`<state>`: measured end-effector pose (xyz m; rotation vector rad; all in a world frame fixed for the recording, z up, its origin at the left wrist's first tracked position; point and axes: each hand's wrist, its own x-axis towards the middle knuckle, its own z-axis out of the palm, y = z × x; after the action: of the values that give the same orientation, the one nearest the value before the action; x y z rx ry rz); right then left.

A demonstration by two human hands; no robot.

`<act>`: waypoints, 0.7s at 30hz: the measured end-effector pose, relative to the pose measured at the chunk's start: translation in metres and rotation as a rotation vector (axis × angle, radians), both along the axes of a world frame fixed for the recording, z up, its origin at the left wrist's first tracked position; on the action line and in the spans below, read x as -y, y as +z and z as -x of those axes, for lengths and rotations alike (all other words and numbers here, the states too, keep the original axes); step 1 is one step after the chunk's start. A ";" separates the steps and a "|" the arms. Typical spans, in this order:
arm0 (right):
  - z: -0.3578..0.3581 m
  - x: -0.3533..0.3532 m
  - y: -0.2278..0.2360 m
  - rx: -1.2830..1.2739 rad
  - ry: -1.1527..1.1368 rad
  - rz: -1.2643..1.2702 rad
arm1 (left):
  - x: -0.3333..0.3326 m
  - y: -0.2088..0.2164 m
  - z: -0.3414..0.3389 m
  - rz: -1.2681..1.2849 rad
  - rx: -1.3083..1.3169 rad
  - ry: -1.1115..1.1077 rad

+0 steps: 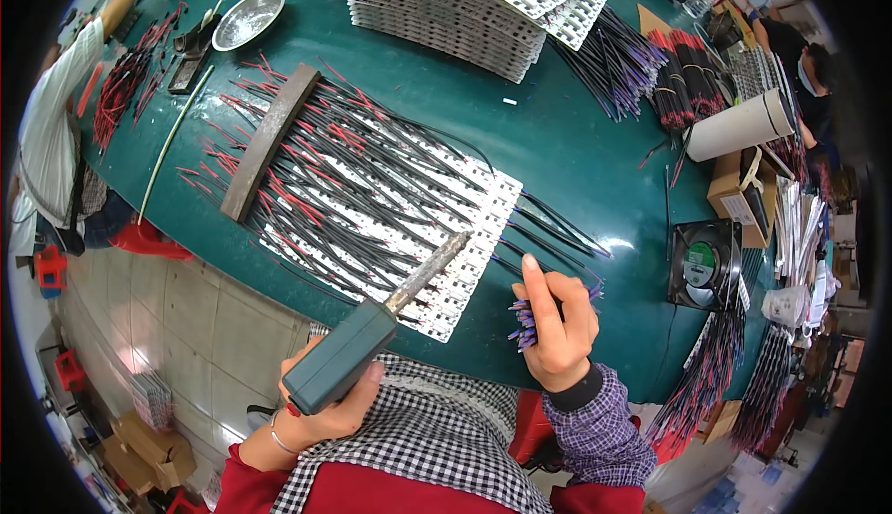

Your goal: The person solders wire connections on circuit boards using a handheld soldering iron and aligns the wires across the boards by hand and with a stick.

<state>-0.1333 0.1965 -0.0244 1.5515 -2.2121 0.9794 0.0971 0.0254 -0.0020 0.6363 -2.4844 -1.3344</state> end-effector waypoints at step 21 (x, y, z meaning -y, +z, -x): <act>-0.007 0.014 -0.010 0.002 -0.040 -0.167 | -0.003 -0.001 0.014 0.002 -0.096 -0.058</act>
<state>-0.1267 0.1821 -0.0345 1.5672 -2.3701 0.8029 0.0828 0.0284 -0.0031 0.4911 -2.4443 -1.3497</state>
